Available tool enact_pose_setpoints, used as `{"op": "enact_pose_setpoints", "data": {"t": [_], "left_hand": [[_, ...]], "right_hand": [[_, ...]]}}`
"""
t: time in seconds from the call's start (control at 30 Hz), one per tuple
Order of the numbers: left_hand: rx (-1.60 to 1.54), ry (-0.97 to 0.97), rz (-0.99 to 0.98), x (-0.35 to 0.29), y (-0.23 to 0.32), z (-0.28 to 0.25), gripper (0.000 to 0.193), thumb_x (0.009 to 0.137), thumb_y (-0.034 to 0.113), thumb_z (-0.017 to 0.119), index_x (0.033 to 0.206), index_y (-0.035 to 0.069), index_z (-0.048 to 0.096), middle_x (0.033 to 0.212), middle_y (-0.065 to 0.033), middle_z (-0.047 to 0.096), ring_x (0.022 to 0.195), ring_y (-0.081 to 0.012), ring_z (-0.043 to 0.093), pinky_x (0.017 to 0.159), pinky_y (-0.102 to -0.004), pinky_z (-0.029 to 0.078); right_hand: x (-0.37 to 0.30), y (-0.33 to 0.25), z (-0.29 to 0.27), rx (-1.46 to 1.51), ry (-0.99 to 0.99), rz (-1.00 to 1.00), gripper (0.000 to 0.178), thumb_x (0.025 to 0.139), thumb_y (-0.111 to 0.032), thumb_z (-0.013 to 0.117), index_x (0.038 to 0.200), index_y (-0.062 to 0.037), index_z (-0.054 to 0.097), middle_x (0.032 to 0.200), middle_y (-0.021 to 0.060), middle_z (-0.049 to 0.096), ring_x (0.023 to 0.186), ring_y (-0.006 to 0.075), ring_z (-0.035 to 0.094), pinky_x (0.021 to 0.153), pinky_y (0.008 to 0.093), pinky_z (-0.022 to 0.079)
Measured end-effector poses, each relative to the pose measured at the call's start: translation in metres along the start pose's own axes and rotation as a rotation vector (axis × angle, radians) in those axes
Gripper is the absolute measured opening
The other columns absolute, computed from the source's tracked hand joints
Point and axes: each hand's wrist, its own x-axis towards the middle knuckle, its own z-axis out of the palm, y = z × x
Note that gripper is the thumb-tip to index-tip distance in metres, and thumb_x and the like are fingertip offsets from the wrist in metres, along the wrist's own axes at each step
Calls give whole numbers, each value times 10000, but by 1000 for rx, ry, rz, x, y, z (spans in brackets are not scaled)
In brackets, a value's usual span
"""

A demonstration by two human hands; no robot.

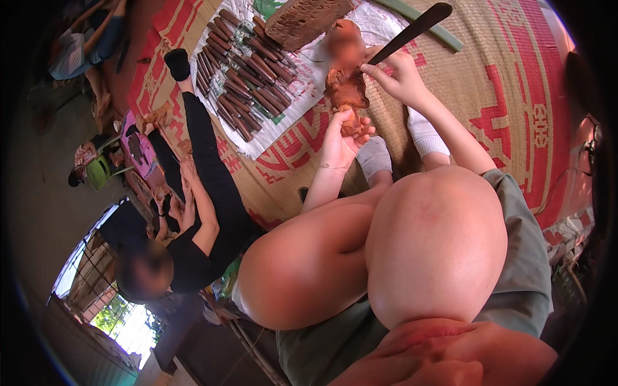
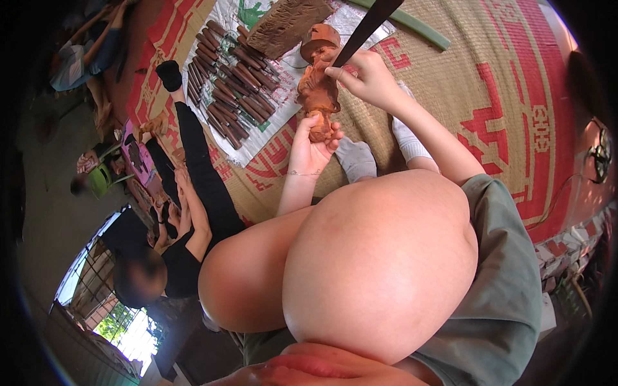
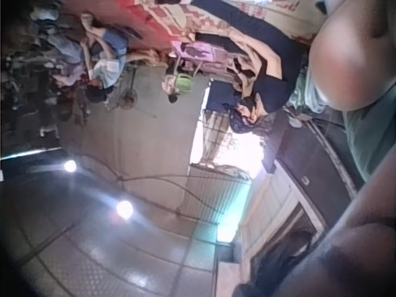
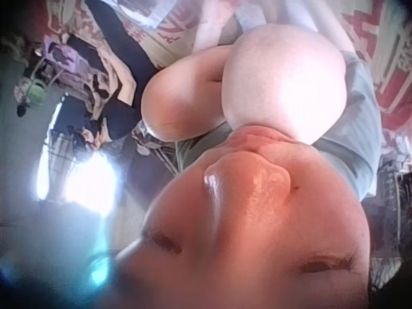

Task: The person sits on a mat and carves a reddish-brown wooden figurine using a knife. They hold the figurine in their left hand and use the knife in their right hand to shape the wood, occasionally rotating the object to access different sides.

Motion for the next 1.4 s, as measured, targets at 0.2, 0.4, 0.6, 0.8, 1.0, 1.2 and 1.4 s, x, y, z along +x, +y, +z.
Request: {"op": "enact_pose_setpoints", "data": {"t": [0.2, 0.4, 0.6, 0.8, 1.0, 1.2, 1.4], "left_hand": [[-5, 4, -7, 8, -3, -6, 259, 855, 277, 561, 1006, 70, 518, 862, -131, 638, 726, -249, 663, 581, -284, 554], [-14, 7, -3, 4, -2, -3, 257, 860, 274, 548, 1012, 69, 514, 861, -131, 638, 719, -249, 664, 575, -291, 555], [-14, -5, 2, 4, -2, -3, 256, 864, 269, 539, 1020, 67, 514, 856, -129, 638, 719, -247, 665, 572, -291, 555], [-9, 4, 2, 4, -2, -4, 265, 862, 272, 543, 1018, 60, 517, 854, -129, 638, 718, -245, 665, 569, -287, 555], [-35, 38, 15, 2, 7, 0, 304, 848, 293, 562, 1023, 48, 527, 853, -109, 617, 709, -214, 641, 562, -255, 530], [-46, 36, 25, -1, 11, 11, 320, 852, 299, 563, 1025, 31, 529, 848, -110, 616, 709, -220, 646, 559, -251, 543], [-47, 3, 28, 1, 12, 12, 325, 855, 291, 566, 1039, 28, 523, 852, -123, 616, 722, -229, 649, 560, -251, 550]], "right_hand": [[-6, -2, 13, -6, 4, -25, 182, 793, -136, 659, 929, -16, 648, 797, 166, 651, 730, 293, 658, 668, 359, 524], [-6, -10, 14, -9, -31, 42, 169, 791, -107, 666, 916, 6, 660, 854, 146, 670, 786, 265, 660, 685, 332, 508], [-6, -11, 14, -17, -25, 51, 154, 784, -101, 668, 898, 4, 666, 855, 147, 670, 817, 279, 656, 712, 340, 505], [-7, 1, 14, -57, -93, -9, 105, 764, -54, 664, 851, 3, 656, 910, 143, 668, 851, 283, 653, 748, 345, 505], [-6, 15, 30, -3, 65, -242, 127, 755, -62, 659, 878, -41, 678, 772, 146, 656, 684, 273, 649, 614, 335, 505], [-7, 14, 33, 50, 138, -70, 148, 769, -53, 647, 912, -39, 685, 772, 142, 660, 638, 248, 646, 585, 309, 498], [-11, 8, 39, 45, 243, -31, 135, 788, -59, 641, 914, -31, 679, 784, 141, 665, 658, 241, 652, 591, 298, 497]]}}
